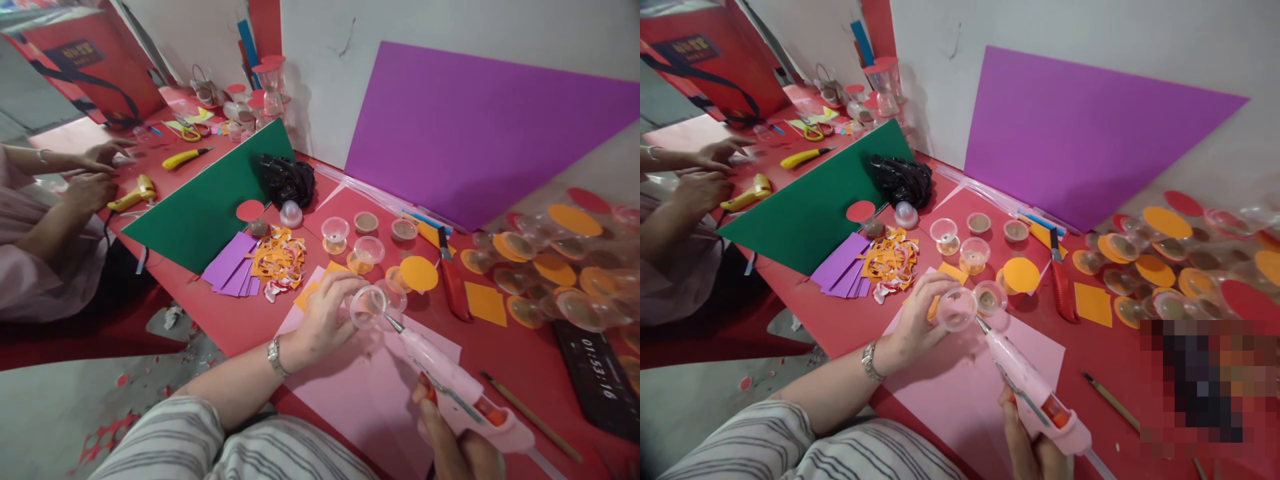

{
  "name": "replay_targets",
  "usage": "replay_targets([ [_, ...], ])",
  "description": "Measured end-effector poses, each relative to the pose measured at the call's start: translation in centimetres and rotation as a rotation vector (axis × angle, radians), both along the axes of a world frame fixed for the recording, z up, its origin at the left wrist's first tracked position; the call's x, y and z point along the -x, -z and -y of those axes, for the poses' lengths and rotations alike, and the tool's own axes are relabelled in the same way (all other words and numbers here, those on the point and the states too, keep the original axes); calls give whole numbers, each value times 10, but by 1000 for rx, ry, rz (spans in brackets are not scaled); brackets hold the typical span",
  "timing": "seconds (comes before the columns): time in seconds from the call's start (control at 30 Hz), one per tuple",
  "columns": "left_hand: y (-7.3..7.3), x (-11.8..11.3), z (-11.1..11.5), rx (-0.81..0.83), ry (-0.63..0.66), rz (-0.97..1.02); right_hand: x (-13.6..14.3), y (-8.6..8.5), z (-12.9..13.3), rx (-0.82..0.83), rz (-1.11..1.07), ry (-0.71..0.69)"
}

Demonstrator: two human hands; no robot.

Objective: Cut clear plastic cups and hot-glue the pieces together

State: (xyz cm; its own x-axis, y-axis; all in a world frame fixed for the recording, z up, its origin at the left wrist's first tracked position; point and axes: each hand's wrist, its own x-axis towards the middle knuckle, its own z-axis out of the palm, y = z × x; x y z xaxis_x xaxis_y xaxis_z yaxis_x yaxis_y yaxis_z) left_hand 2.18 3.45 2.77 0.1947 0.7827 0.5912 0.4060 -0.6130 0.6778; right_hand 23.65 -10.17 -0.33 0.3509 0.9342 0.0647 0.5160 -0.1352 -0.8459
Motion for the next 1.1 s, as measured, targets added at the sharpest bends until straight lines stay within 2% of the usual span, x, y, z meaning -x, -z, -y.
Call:
replay_targets([
  [0.13, 0, 0, 0, 10, 15, -10, 8, -7, -2, 16, -52, 2],
  [0.3, 2, -1, 1, 18, 33, 0, 18, -11, -2, 40, -63, 70],
  [0.47, 1, -1, 0, 28, 28, 8, 3, -6, -6, -7, -71, -90],
  [0.63, -1, -1, -2, 30, 14, 42, 9, -7, -2, 10, -19, 14],
  [0.97, -2, -1, 0, 118, 51, 38, 12, -10, -3, 14, -3, -18],
  [1.1, -2, -1, 1, 87, 71, 22, 17, -15, -3, 62, -10, 41],
])
